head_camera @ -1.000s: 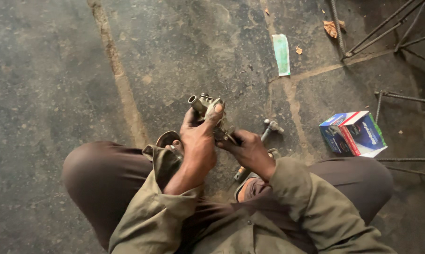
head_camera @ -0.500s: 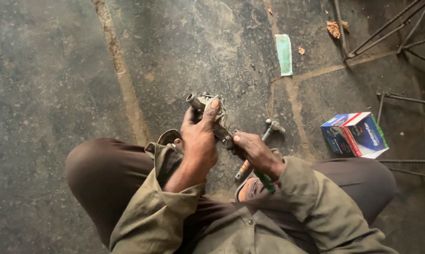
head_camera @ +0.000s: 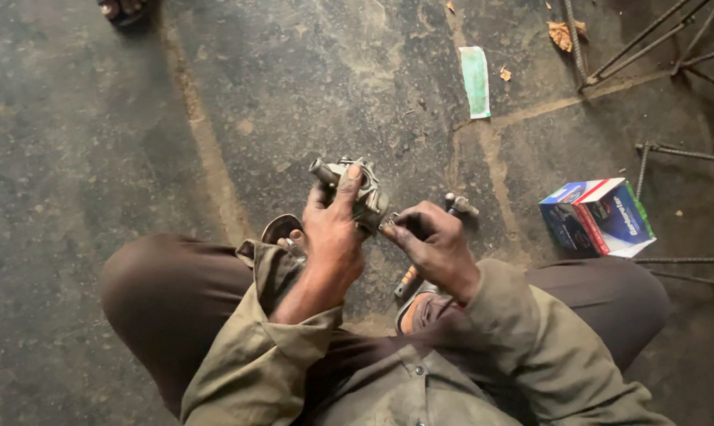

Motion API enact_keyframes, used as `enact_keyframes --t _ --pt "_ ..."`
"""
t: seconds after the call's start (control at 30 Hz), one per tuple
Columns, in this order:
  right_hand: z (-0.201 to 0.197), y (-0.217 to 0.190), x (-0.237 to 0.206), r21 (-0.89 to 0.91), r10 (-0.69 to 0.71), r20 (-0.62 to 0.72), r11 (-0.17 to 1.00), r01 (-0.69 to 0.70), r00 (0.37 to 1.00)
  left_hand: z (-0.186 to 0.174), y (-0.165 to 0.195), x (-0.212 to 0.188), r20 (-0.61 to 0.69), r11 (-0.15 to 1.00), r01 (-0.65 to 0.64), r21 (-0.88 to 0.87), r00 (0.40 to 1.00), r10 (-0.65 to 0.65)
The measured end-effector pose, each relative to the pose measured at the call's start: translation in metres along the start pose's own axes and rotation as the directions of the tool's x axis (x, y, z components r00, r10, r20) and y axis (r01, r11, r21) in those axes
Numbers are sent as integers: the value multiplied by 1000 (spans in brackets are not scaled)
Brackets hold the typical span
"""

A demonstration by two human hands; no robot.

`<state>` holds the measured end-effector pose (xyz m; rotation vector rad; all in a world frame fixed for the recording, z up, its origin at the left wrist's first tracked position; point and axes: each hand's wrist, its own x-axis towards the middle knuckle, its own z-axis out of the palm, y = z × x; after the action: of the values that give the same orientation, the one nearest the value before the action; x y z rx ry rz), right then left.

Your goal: The person uses a screwdriver to remove screws and disassemble a carburetor while holding the part over their lap.

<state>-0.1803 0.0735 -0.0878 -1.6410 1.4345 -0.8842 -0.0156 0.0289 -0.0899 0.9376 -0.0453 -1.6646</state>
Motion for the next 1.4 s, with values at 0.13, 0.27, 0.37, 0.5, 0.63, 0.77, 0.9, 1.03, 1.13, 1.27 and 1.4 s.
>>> enact_keyframes --t 0.13,0.27,0.37,0.5,0.63,0.77,0.9,1.03,1.13,1.27,1.4 --pt "5 -18 3 -259 -293 -100 930 260 951 3 -3 -1 13 998 20 -52 1000 -20" --pt "6 -29 9 -429 -375 -56 846 317 925 2 -5 -4 0 1000 6 -19 1000 -6" --pt "2 -31 10 -477 -418 27 793 379 908 1 -6 -4 -26 1000 -3 -13 1000 3" --pt "1 -29 11 -489 -443 67 766 417 894 2 -5 -6 -107 997 58 53 993 -52" --pt "3 -30 17 -296 -369 7 887 354 929 2 -3 -6 -137 991 86 105 988 -71" --pt "1 -35 18 -174 -271 -26 949 263 962 1 -6 -5 -90 996 20 86 996 -12" --pt "2 -38 13 -422 -306 -20 866 270 952 0 -10 -2 -73 1000 14 -7 997 -14" --pt "3 -36 12 -526 -380 50 776 348 924 -3 -14 -3 -87 1000 -12 -12 996 11" --pt "3 -35 16 -464 -386 41 809 360 921 -3 -16 -1 -94 999 -53 8 994 53" --pt "-2 -36 22 -203 -284 -15 940 275 959 -5 -15 -2 -65 1000 -25 -9 998 25" --pt "-5 -40 18 -203 -190 -27 962 181 981 -2 -13 -4 -39 1000 -16 -24 999 15"
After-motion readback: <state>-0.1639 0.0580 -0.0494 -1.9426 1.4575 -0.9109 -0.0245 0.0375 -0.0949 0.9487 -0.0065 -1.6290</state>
